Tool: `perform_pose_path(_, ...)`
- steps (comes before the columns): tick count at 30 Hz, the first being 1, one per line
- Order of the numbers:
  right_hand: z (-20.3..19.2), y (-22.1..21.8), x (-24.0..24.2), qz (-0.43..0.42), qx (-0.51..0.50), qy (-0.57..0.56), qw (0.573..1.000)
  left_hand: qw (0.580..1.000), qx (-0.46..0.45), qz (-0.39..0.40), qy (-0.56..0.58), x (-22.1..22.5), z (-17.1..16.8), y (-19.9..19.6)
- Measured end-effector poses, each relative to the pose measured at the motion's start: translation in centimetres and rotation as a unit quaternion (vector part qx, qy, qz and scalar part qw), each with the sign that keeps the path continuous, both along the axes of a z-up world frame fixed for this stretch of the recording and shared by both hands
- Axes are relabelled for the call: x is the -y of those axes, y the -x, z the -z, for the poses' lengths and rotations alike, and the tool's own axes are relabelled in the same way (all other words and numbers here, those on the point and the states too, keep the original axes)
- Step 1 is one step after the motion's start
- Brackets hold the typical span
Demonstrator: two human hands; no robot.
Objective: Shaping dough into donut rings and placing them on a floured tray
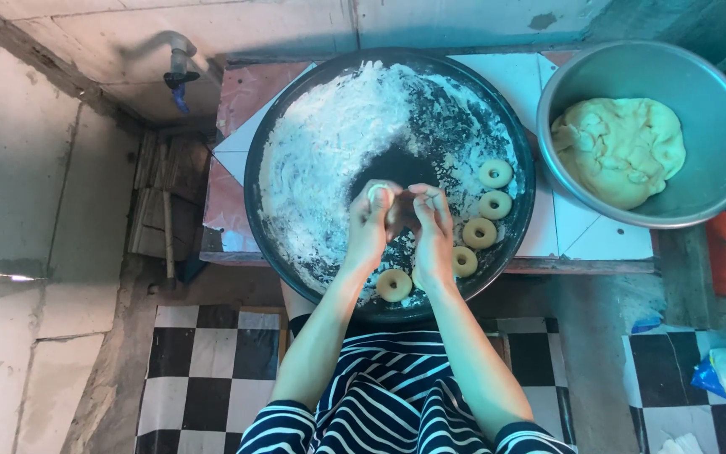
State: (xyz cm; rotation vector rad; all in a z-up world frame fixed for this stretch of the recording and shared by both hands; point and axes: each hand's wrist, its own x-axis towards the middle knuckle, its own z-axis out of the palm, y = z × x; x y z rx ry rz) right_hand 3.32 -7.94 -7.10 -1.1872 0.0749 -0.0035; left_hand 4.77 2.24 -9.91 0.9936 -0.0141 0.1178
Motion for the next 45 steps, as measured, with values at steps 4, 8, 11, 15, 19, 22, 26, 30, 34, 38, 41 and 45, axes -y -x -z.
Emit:
perform_pose_path(4, -2.0, 0.5, -0.7, 0.014, -0.012, -0.003, 1.0, 0.999, -0.022, -0.032, 0.026, -0.5, 0.7, -0.1)
perform_pose_path(8, -1.1, 0.4, -0.6, 0.014, 0.003, 0.016, 1.0, 0.985, -0.008, -0.002, 0.172, 0.1, -7.6, 1.8)
perform_pose_path(11, -0.6, 0.3, -0.9, 0.024, 0.028, 0.048, 0.998, 0.96, -0.043, 0.026, 0.276, -0.6, -3.1, 0.6)
perform_pose_path(15, -2.2, 1.2, -0.7, 0.023, 0.075, 0.164, 0.983, 0.993, -0.045, -0.026, 0.105, -1.1, -2.2, 1.3)
perform_pose_path(19, -1.4, 1.3, -0.7, -0.039, 0.238, 0.31, 0.92, 0.995, -0.075, -0.034, 0.058, -1.1, -3.1, 1.9)
perform_pose_path(22, -0.8, 0.6, -0.3, -0.08, 0.274, 0.355, 0.891, 0.991, -0.057, 0.076, 0.093, -1.2, -4.8, 3.3)
perform_pose_path(26, 0.8, -0.9, 0.7, -0.059, 0.308, 0.369, 0.875, 0.982, -0.01, 0.146, 0.123, -2.7, -3.3, 4.1)
perform_pose_path(30, -0.2, -4.8, 3.5, -0.057, -0.179, -0.026, 0.982, 0.995, -0.034, 0.079, -0.054, -6.2, -5.5, 6.0)
perform_pose_path(34, -2.7, -6.3, 4.1, -0.092, 0.013, 0.517, 0.851, 0.874, 0.009, -0.097, -0.475, -9.7, -2.9, 7.7)
perform_pose_path(38, -2.0, -7.2, 2.7, -0.195, -0.023, 0.547, 0.814, 0.814, 0.036, -0.106, -0.57, -10.8, -0.7, 8.7)
perform_pose_path(41, -0.8, -8.8, 1.8, -0.177, 0.098, 0.567, 0.798, 0.756, 0.066, -0.106, -0.642, -10.8, 0.3, 8.6)
perform_pose_path(45, 2.7, -7.9, 1.7, -0.204, 0.208, 0.686, 0.666, 0.749, 0.061, -0.092, -0.654, -10.7, 0.8, 9.3)
